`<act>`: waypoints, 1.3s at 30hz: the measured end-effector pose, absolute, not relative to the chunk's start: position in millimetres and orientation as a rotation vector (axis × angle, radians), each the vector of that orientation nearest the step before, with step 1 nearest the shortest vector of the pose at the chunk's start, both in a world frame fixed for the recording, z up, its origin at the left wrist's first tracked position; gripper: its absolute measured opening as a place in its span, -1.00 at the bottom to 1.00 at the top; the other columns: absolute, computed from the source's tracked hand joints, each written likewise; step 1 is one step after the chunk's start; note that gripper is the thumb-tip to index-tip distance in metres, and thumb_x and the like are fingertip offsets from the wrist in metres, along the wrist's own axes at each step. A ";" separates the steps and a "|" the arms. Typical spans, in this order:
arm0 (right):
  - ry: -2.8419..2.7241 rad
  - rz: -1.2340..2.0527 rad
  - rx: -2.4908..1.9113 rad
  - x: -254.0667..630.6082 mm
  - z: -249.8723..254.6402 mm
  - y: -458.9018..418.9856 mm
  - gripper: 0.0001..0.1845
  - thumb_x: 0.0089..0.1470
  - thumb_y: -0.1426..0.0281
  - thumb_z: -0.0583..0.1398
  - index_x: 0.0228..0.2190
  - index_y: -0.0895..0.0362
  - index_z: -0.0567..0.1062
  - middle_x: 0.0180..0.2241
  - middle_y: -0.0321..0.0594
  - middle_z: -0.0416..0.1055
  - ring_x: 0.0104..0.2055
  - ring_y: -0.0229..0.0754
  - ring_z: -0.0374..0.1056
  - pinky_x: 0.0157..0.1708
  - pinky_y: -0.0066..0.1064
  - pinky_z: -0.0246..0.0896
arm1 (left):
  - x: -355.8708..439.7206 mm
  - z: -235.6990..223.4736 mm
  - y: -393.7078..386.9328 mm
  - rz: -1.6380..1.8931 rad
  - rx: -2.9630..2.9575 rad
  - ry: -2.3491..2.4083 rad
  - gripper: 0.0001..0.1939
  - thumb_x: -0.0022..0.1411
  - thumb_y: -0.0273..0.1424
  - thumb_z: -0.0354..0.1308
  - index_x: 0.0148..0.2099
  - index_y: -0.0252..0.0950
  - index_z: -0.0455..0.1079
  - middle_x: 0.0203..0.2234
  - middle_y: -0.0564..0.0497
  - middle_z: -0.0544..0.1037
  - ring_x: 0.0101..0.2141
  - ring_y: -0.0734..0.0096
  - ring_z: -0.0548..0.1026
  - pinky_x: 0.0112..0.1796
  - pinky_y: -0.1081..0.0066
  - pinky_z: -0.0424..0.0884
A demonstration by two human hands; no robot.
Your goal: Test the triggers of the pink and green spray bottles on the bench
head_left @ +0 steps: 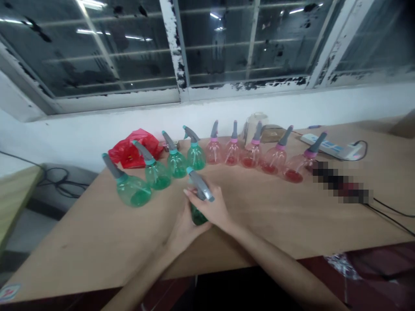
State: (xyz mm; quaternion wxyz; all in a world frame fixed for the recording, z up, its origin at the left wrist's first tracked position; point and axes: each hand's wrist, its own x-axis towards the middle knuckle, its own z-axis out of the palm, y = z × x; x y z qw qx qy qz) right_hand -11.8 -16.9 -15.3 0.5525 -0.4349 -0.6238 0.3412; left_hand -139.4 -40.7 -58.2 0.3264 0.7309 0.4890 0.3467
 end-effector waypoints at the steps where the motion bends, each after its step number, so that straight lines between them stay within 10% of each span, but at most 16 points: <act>1: -1.512 0.807 -1.017 -24.6 -13.3 -18.7 -0.56 0.01 0.23 0.24 -0.05 0.05 0.41 -0.36 -0.25 0.56 -0.32 -0.14 0.52 -0.28 -0.35 0.40 | -150.5 -60.1 -46.7 0.939 1.876 1.343 -0.07 0.01 -0.19 0.27 0.31 -0.07 -0.18 0.18 -0.16 0.24 0.18 -0.17 0.21 0.14 -0.12 0.15; 11: -1.960 0.896 -0.628 -110.5 -21.6 -37.1 -0.16 -0.12 0.11 0.33 0.13 0.10 0.17 0.14 0.00 0.25 0.17 0.01 0.21 0.11 -0.11 0.20 | -259.1 -54.8 -106.9 1.360 1.457 1.700 -0.33 0.00 -0.14 0.27 0.12 -0.19 0.13 -0.02 -0.13 0.44 0.02 0.02 0.42 0.07 0.01 0.32; 23: -1.903 0.769 -0.805 -113.8 -7.2 4.9 -0.63 0.07 0.28 0.23 -0.09 0.09 0.35 -0.04 -0.10 0.41 0.00 -0.09 0.36 -0.04 -0.21 0.29 | -324.8 -43.0 -82.0 1.572 1.223 1.808 -0.27 -0.05 -0.24 0.36 0.13 -0.17 0.13 -0.01 -0.10 0.42 -0.02 0.16 0.45 0.02 0.11 0.39; 39: -2.067 0.539 -0.845 -184.8 5.7 50.6 -0.26 -0.02 0.30 0.30 0.12 0.28 0.15 0.12 0.17 0.23 0.19 0.09 0.16 0.12 -0.15 0.11 | -336.3 -52.9 -68.1 1.606 1.265 1.829 -0.31 -0.01 -0.21 0.33 0.14 -0.22 0.18 0.01 -0.13 0.42 0.02 0.11 0.43 0.05 0.10 0.35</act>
